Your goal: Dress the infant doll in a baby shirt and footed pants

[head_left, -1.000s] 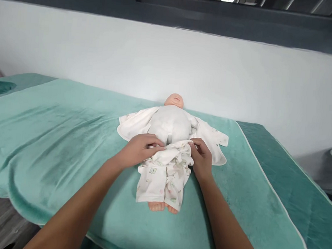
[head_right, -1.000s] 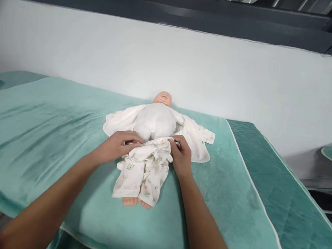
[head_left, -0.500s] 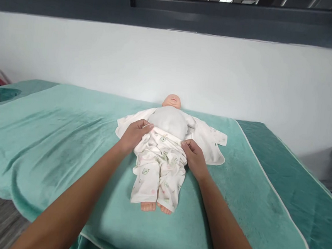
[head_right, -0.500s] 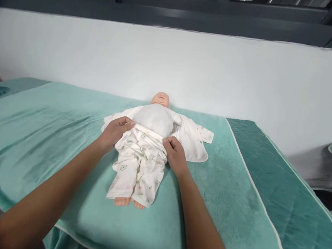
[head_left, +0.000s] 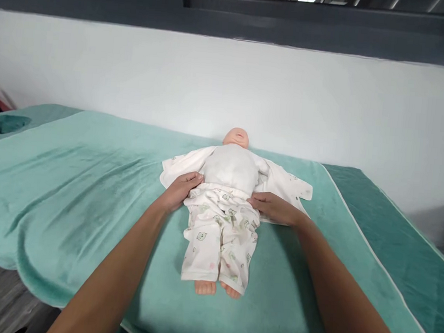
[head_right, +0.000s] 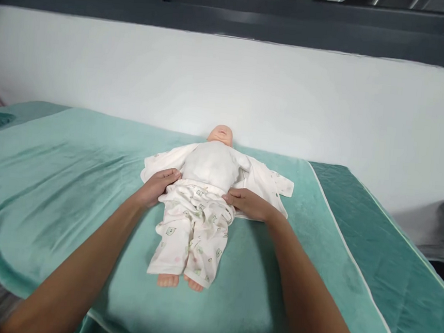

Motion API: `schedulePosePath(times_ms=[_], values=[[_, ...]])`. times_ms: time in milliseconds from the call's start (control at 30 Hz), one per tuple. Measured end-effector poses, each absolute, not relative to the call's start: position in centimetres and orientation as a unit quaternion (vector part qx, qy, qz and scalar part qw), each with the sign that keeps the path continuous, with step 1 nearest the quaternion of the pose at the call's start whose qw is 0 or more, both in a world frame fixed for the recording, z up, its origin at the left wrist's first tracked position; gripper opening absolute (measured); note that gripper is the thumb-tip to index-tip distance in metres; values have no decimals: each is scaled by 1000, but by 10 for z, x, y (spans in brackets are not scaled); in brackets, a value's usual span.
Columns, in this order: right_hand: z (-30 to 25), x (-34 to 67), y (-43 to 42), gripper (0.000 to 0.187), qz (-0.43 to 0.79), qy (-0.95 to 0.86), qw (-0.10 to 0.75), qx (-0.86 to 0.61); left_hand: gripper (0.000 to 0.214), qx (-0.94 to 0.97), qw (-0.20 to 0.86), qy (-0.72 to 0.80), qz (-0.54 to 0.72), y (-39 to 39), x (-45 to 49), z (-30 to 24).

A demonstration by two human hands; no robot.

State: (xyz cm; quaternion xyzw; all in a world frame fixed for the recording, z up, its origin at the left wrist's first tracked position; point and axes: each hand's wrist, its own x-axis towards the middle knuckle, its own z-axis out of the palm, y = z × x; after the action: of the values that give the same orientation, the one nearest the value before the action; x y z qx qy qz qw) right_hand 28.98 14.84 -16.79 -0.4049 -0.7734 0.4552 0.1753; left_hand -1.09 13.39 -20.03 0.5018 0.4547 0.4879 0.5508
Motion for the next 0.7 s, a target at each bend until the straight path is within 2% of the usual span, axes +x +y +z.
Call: schedulePosePath(times_ms=[200, 267, 467, 700], values=[[-166, 295, 146, 34, 598, -710, 162, -335, 26, 516, 587, 424, 458, 131, -17, -196], [-170, 292, 144, 30, 607, -694, 181, -343, 23, 528, 601, 405, 443, 129, -20, -194], [-190, 280, 144, 11, 480, -700, 309, -428, 38, 568, 627, 346, 406, 123, -29, -190], [-195, 270, 144, 15, 388, -674, 368, -509, 54, 586, 626, 336, 390, 119, -28, -193]])
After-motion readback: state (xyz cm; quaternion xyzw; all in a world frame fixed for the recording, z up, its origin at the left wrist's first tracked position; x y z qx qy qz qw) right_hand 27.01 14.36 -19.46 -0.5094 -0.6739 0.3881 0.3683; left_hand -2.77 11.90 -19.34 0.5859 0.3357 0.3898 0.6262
